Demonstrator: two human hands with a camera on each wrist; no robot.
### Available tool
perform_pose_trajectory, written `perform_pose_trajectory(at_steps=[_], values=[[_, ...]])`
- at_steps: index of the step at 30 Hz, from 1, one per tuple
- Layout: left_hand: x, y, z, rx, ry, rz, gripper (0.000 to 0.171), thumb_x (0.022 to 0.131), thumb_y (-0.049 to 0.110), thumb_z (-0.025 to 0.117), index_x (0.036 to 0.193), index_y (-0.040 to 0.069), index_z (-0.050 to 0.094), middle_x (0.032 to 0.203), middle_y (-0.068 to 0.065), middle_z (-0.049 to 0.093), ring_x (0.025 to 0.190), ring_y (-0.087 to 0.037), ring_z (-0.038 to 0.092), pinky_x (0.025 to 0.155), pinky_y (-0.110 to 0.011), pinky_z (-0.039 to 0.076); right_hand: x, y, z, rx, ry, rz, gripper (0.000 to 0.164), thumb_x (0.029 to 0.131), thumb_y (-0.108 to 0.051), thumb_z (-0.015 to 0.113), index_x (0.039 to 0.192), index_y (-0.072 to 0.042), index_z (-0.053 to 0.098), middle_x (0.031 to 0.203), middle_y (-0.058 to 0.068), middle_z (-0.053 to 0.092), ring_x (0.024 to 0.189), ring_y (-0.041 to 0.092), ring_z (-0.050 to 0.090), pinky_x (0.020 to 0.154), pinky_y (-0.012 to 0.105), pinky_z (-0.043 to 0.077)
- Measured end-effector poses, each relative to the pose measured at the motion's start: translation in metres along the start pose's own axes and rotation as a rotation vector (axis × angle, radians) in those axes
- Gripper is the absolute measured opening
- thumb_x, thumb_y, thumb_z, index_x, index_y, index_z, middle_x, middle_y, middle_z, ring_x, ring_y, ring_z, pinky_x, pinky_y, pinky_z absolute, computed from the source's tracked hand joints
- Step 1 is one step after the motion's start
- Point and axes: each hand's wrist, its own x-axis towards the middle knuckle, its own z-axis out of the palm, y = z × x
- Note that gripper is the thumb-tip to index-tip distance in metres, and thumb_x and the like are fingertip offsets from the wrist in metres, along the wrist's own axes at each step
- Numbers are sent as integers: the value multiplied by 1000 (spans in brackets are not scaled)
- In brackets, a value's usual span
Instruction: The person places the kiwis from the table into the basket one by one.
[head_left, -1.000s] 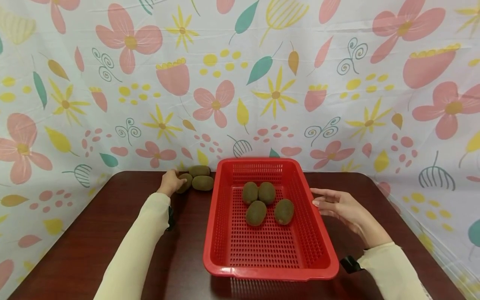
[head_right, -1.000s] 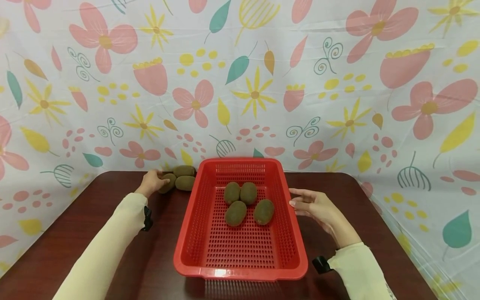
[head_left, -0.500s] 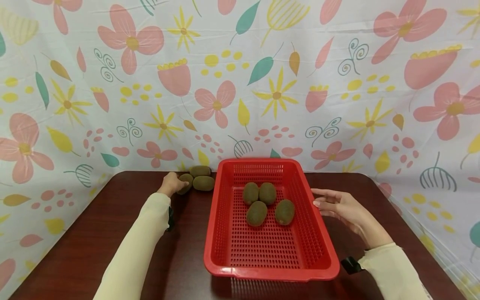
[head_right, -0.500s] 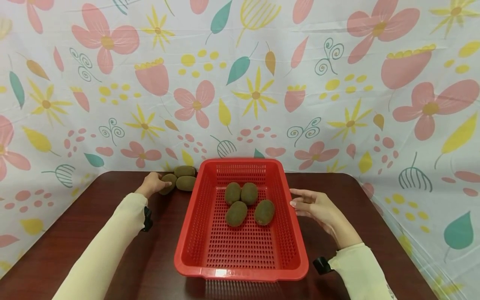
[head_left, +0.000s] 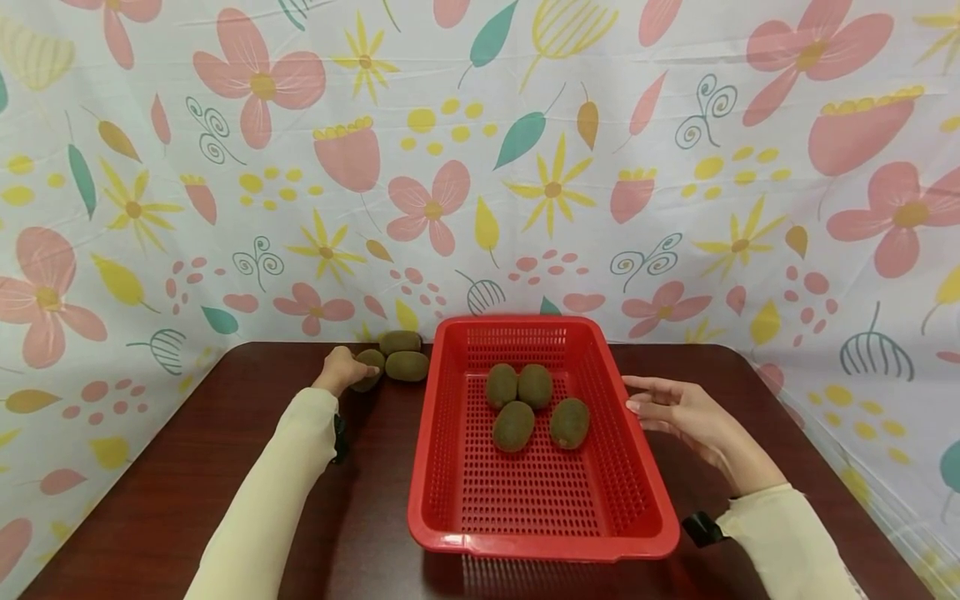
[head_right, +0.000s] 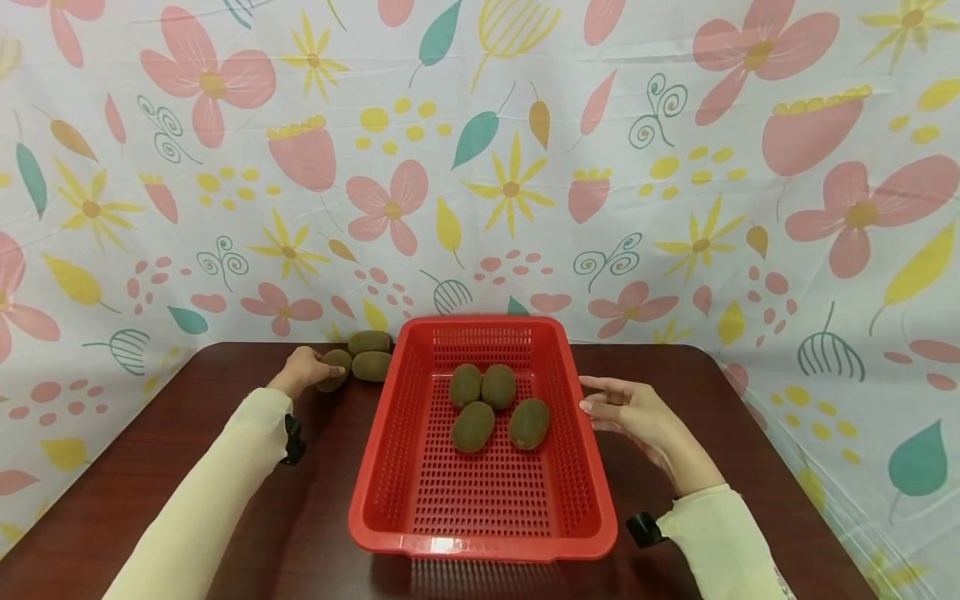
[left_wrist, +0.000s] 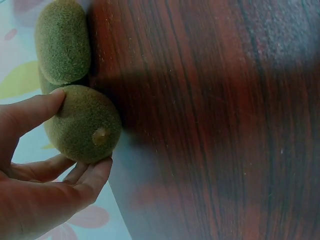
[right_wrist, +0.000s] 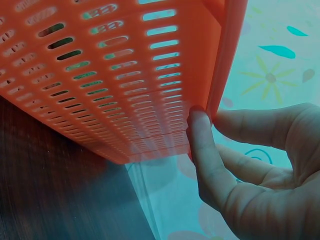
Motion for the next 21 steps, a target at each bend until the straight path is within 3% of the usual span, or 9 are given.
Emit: perform_pose_trajectory(at_steps=[7,16,21], values=[[0,-3,-2,-33,44,14,56,87,18,70,122,-20,49,126,-36,48,116,-46,49,96,-51,44,1,-1,0,-2,3,9,67,92,-20,67,145,5,35,110,11,66,95,18,68,85,37,55],[-1,0,-12,-145,8,-12,65,86,17,70,131,-19,41,137,-34,39,126,-47,39,103,-53,38,1,-3,0,4,-2,5,66,92,-19,66,145,5,35,109,9,67,95,17,68,84,36,55],[-4,4,-15,-155,3,-38,61,86,17,70,128,-20,44,136,-34,40,125,-45,40,104,-51,38,1,-3,1,18,-4,8,66,92,-19,66,145,6,35,108,7,67,94,17,68,84,36,55]])
